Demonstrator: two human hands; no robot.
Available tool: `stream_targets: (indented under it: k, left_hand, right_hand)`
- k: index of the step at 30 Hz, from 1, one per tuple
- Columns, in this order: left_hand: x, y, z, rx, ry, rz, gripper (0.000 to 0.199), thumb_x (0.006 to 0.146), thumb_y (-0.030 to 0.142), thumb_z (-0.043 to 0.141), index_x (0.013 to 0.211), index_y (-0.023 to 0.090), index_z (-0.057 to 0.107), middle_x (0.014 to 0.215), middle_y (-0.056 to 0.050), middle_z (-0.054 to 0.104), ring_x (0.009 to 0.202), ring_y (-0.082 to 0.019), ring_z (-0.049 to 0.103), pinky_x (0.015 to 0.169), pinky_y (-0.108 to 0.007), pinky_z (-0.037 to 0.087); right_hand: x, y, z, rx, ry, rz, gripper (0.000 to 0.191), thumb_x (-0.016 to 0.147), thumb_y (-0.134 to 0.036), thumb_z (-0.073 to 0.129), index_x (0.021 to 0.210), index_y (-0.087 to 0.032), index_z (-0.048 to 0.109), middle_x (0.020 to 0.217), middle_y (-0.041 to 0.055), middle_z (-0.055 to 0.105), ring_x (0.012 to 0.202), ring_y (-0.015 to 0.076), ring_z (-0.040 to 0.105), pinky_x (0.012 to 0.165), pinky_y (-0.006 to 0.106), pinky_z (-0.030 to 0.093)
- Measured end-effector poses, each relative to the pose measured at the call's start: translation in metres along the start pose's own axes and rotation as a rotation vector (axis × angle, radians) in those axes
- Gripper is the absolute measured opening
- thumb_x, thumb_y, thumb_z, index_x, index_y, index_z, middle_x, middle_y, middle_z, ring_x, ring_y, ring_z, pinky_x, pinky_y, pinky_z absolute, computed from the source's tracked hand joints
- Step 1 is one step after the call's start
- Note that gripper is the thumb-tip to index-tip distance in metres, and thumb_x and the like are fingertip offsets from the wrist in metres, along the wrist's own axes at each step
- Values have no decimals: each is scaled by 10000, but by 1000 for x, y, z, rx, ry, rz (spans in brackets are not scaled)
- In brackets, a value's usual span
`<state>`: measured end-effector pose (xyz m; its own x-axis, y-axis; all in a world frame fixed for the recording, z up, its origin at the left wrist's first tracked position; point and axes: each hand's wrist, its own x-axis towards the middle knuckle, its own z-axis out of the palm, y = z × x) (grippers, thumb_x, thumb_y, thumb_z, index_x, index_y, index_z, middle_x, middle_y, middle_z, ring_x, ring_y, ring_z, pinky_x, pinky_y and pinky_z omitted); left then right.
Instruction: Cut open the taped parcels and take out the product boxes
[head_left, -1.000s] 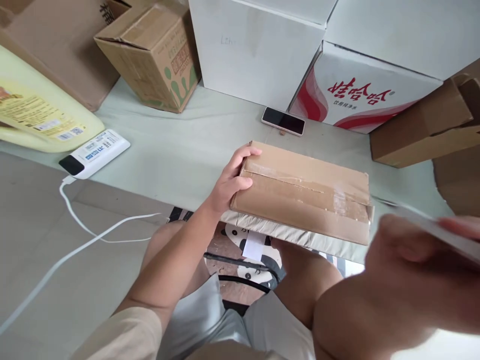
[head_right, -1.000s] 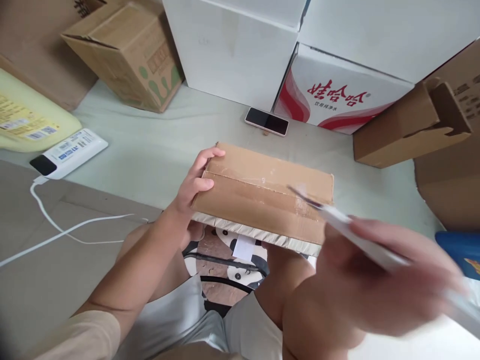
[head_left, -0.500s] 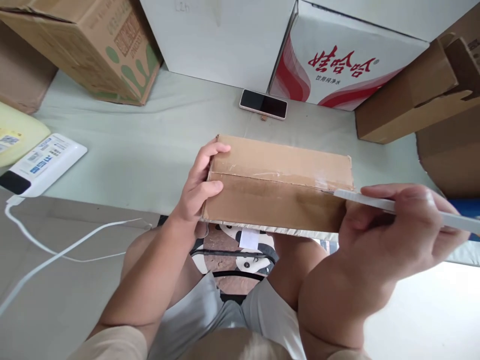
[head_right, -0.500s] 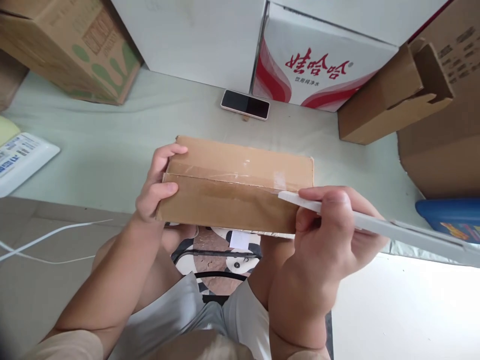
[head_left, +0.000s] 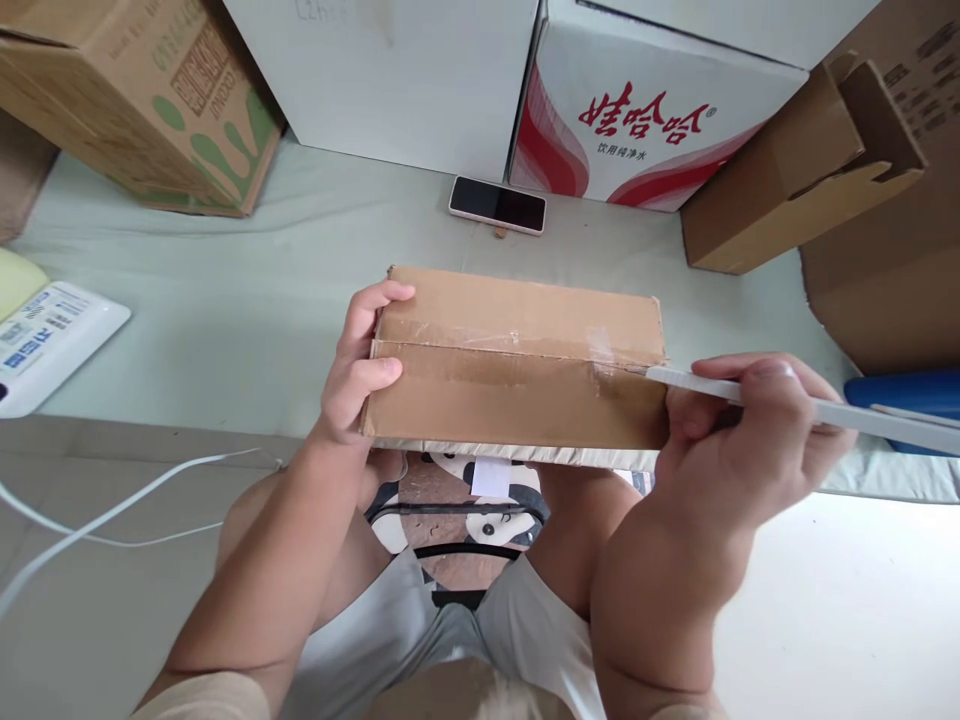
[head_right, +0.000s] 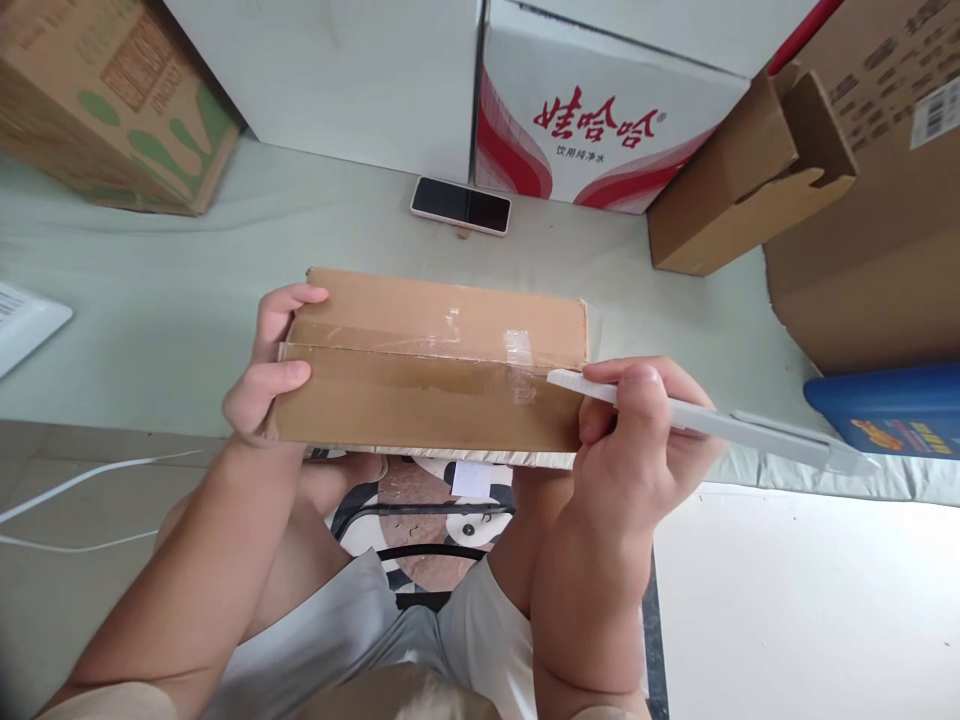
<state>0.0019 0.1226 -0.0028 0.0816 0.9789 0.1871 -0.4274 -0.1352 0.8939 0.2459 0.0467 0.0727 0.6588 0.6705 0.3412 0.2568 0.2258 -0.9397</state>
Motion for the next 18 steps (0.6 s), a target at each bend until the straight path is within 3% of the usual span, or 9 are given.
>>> stream_targets:
  k: [6,14,18]
  left_hand:
    - [4,2,4,-22,5,-7,560,564,441,841,1066,245,686,951,-68,667,1167,-386,607,948,-510,537]
    - [7,0,7,-55,45,8,545,530,404,842,1027,245,684,980,-66,682,1285,-402,551,1010,-524,528]
    - [7,1,10,-46,70,19,530,522,407,837,1007,252,689,1003,-49,686,1260,-377,570,1005,-502,538]
  right_hand:
    - [7,7,-1,-56,-44,41,208,840,-293,602,656,-212,653,402,-79,366,352,73,348,369,216,237]
    - [6,9,11,-25,178,-30,201,751,-184,515,555,-227,518,413,-87,308,314,74,330,326,223,209]
    - [8,12,7,-29,93,-85,208,788,-213,512,581,-226,523,422,-80,364,326,70,343,337,219,242]
